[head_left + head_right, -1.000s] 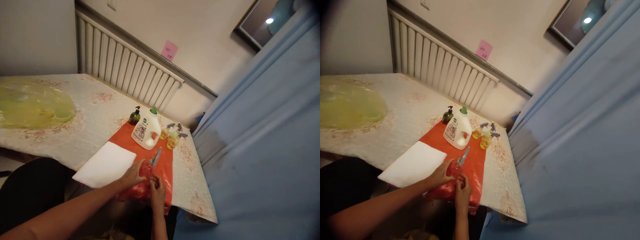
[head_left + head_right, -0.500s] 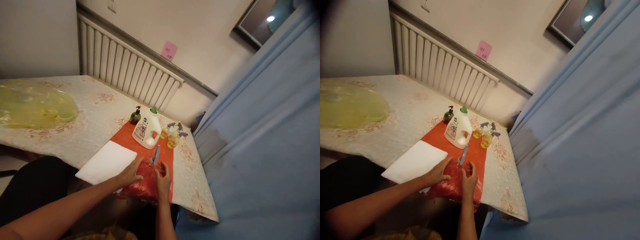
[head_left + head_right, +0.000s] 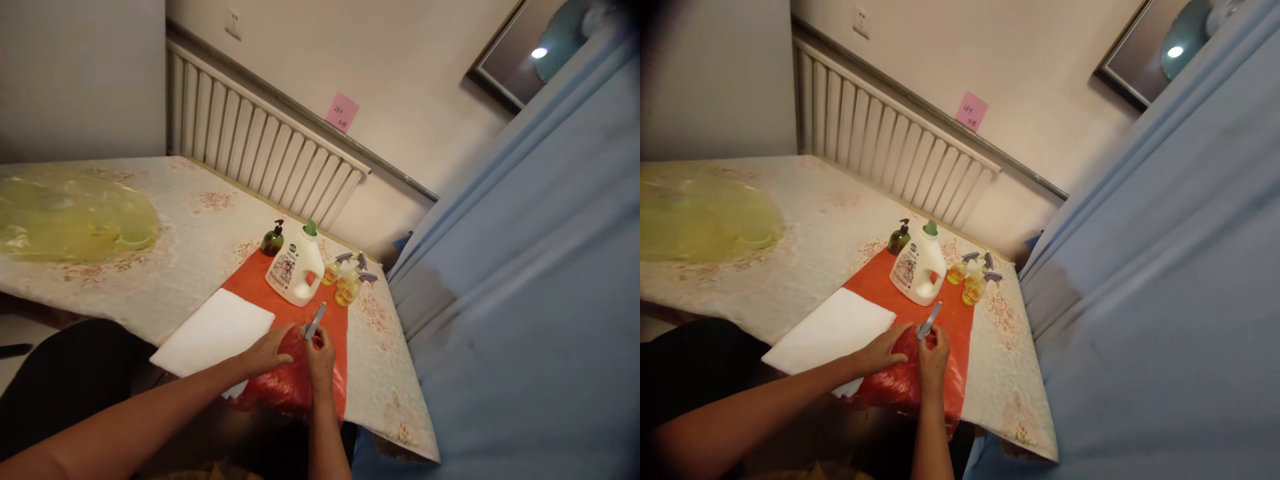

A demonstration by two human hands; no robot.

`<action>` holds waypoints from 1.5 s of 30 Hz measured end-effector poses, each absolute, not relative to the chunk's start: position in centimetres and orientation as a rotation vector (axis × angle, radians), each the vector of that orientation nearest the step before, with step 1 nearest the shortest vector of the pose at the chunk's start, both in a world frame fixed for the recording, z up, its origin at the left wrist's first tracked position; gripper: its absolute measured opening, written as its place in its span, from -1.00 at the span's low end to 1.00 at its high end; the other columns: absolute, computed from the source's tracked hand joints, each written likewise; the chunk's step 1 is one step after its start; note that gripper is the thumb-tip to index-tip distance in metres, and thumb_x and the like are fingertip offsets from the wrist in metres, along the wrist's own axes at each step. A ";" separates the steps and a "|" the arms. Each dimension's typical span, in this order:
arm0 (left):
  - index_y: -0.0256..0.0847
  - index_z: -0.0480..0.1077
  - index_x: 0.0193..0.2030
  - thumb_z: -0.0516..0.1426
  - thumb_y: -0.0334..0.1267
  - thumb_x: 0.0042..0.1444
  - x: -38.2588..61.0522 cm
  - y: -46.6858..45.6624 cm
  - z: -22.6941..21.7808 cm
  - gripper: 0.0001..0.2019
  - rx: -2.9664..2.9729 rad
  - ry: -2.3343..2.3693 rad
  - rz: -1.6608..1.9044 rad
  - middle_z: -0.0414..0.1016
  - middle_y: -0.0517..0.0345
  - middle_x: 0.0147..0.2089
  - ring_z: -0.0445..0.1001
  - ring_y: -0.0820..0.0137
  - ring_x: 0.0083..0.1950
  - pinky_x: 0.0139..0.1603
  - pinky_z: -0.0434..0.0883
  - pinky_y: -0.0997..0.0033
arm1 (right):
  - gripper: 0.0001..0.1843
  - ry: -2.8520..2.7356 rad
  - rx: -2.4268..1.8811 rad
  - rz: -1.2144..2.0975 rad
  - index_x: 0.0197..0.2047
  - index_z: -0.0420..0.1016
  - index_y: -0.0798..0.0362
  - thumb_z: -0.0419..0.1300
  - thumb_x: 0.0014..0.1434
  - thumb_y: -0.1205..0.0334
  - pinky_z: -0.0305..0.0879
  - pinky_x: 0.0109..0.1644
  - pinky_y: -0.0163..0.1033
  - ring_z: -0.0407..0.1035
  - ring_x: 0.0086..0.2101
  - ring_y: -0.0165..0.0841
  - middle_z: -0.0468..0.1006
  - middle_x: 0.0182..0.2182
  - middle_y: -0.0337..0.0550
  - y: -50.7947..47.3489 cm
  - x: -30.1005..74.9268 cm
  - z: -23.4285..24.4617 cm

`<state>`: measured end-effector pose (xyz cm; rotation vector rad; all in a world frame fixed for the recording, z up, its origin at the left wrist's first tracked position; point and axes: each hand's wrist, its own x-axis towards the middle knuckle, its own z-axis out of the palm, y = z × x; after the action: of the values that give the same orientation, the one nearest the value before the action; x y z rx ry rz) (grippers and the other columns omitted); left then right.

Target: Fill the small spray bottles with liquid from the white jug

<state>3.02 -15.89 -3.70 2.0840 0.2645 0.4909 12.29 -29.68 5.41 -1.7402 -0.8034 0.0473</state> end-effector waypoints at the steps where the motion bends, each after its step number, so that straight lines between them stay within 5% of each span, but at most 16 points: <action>1: -0.21 0.12 0.42 0.33 -0.13 -0.03 3.0 -15.9 -3.7 -0.13 2.079 0.260 0.490 0.21 -0.22 0.42 0.20 -0.10 0.41 0.42 0.15 -0.15 | -0.71 -0.772 -1.754 0.027 -0.18 0.57 0.08 0.27 0.08 0.08 0.38 -0.11 -0.20 0.49 -0.26 -0.27 0.64 -0.26 -0.11 -29.5 12.2 5.2; 7: -0.17 0.12 0.40 0.30 -0.22 -0.01 2.7 -15.9 -3.2 -0.18 2.109 0.249 0.517 0.26 -0.20 0.39 0.25 -0.05 0.39 0.40 0.18 -0.15 | -0.70 -0.581 -1.871 -0.158 -0.31 0.45 0.06 0.36 -0.04 0.06 0.33 -0.22 -0.22 0.41 -0.39 -0.29 0.56 -0.38 -0.16 -28.3 11.3 4.8; 14: -0.21 0.10 0.41 0.29 -0.14 0.01 3.2 -15.8 -4.7 -0.17 2.088 0.220 0.585 0.26 -0.23 0.38 0.26 -0.04 0.38 0.39 0.19 -0.12 | -0.67 -0.698 -1.845 -0.138 -0.13 0.53 0.08 0.28 0.07 0.09 0.32 -0.09 -0.19 0.44 -0.21 -0.22 0.60 -0.19 -0.05 -28.7 11.3 4.4; 22: -0.12 0.08 0.44 0.25 -0.09 0.09 3.1 -16.0 -4.0 -0.21 2.116 0.166 0.627 0.30 -0.15 0.36 0.29 -0.04 0.35 0.36 0.25 -0.15 | -0.72 -0.561 -1.910 -0.234 -0.30 0.49 0.06 0.35 -0.02 0.06 0.32 -0.14 -0.18 0.41 -0.31 -0.23 0.56 -0.36 -0.14 -27.8 10.9 4.3; 28: -0.08 0.02 0.46 0.26 -0.18 0.03 1.4 -14.6 -4.1 -0.14 2.284 0.221 0.557 0.21 -0.10 0.44 0.22 -0.01 0.42 0.38 0.25 -0.12 | -0.47 -0.598 -1.887 -0.301 -0.03 0.51 0.11 0.39 -0.05 0.05 0.39 -0.03 -0.11 0.49 -0.11 -0.11 0.62 -0.10 0.07 -28.1 10.8 2.4; 34: -0.25 0.23 0.34 0.06 -0.13 0.27 -0.1 -10.0 -2.6 -0.47 2.560 0.324 0.704 0.32 -0.20 0.37 0.29 0.05 0.38 0.39 0.25 -0.04 | -0.14 -0.639 -1.996 -0.174 0.24 0.38 0.21 0.44 -0.15 0.19 0.28 0.24 0.06 0.38 0.17 0.04 0.48 0.16 0.24 -29.4 10.6 0.0; 40: -0.28 0.40 0.16 0.05 -0.23 0.23 -0.9 -5.8 -2.3 -0.61 2.743 0.557 0.630 0.40 -0.26 0.28 0.37 0.01 0.30 0.30 0.30 -0.06 | -0.07 -0.630 -2.049 -0.123 0.29 0.32 0.24 0.44 -0.19 0.29 0.28 0.28 0.04 0.34 0.21 0.04 0.44 0.20 0.25 -29.1 9.8 -0.6; 45: -0.29 0.42 0.12 0.00 -0.12 0.30 -1.9 -4.9 -3.9 -0.61 2.790 0.589 0.726 0.44 -0.25 0.22 0.41 0.01 0.24 0.26 0.31 -0.04 | -0.12 -0.580 -2.034 -0.088 0.24 0.38 0.20 0.44 -0.19 0.25 0.29 0.26 0.06 0.38 0.18 0.05 0.48 0.17 0.24 -29.3 9.7 0.0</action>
<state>-1.88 -4.90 -3.93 2.7903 0.5886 0.7260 9.67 -29.31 0.02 -2.0340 -0.5801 -0.0880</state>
